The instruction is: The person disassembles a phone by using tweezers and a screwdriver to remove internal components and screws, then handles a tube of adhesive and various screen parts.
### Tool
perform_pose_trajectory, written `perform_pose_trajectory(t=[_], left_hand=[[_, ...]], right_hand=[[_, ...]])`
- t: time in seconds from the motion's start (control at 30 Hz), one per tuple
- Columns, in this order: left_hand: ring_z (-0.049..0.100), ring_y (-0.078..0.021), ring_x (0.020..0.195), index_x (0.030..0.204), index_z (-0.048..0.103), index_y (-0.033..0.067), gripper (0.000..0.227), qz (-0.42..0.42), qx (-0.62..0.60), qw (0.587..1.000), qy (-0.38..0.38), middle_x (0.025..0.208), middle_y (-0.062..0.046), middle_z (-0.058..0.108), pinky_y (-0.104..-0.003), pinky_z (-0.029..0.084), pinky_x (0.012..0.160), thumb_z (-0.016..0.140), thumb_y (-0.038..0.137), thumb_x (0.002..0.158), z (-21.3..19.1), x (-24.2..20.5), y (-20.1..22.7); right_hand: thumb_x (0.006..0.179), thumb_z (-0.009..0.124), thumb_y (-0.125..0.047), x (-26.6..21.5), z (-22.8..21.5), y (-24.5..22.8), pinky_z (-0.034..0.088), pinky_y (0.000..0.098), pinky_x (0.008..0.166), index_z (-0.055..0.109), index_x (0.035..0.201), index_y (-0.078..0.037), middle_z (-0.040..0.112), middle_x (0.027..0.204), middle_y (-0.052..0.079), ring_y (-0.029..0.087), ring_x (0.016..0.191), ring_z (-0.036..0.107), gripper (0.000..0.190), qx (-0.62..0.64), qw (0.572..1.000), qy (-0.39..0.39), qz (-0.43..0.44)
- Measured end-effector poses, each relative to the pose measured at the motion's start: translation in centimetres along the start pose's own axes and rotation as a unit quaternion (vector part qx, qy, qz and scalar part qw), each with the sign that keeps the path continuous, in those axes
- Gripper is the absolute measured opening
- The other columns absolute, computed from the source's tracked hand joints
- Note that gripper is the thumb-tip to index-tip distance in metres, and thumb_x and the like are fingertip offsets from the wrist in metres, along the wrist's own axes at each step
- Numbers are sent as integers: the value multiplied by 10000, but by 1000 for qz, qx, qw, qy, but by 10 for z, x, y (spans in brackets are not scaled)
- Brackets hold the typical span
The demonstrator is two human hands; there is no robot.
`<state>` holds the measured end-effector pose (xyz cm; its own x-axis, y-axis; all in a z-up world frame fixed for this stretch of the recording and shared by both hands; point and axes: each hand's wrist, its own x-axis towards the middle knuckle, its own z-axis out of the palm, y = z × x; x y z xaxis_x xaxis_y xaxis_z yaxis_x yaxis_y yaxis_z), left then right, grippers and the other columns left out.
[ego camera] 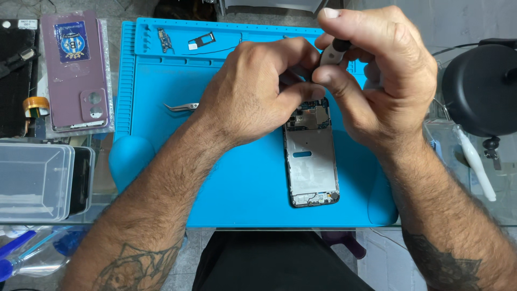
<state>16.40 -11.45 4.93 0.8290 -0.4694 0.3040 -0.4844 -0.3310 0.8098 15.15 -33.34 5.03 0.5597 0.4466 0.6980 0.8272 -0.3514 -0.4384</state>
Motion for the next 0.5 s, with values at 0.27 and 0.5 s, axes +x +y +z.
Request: perform_pose_trajectory(t=[0.27, 0.5], left_hand=[[841, -206, 962, 1225, 711, 132, 323, -51, 90, 994, -24, 1094, -27, 851, -444, 651, 805, 861, 222, 953, -34, -17, 28], [717, -394, 1148, 1279, 733, 98, 290, -209, 362, 901, 116, 1218, -94, 804, -570, 585, 896, 795, 255, 1044, -37, -128, 48]], right_hand=[[1273, 720, -29, -7, 3, -5, 595, 411, 969, 546, 1579, 24, 667, 1306, 235, 338, 1170, 798, 357, -9, 999, -7, 41], [1256, 783, 46, -12, 3, 11, 581, 420, 966, 501, 1590, 13, 657, 1349, 254, 362, 1201, 807, 438, 19, 1000, -18, 9]])
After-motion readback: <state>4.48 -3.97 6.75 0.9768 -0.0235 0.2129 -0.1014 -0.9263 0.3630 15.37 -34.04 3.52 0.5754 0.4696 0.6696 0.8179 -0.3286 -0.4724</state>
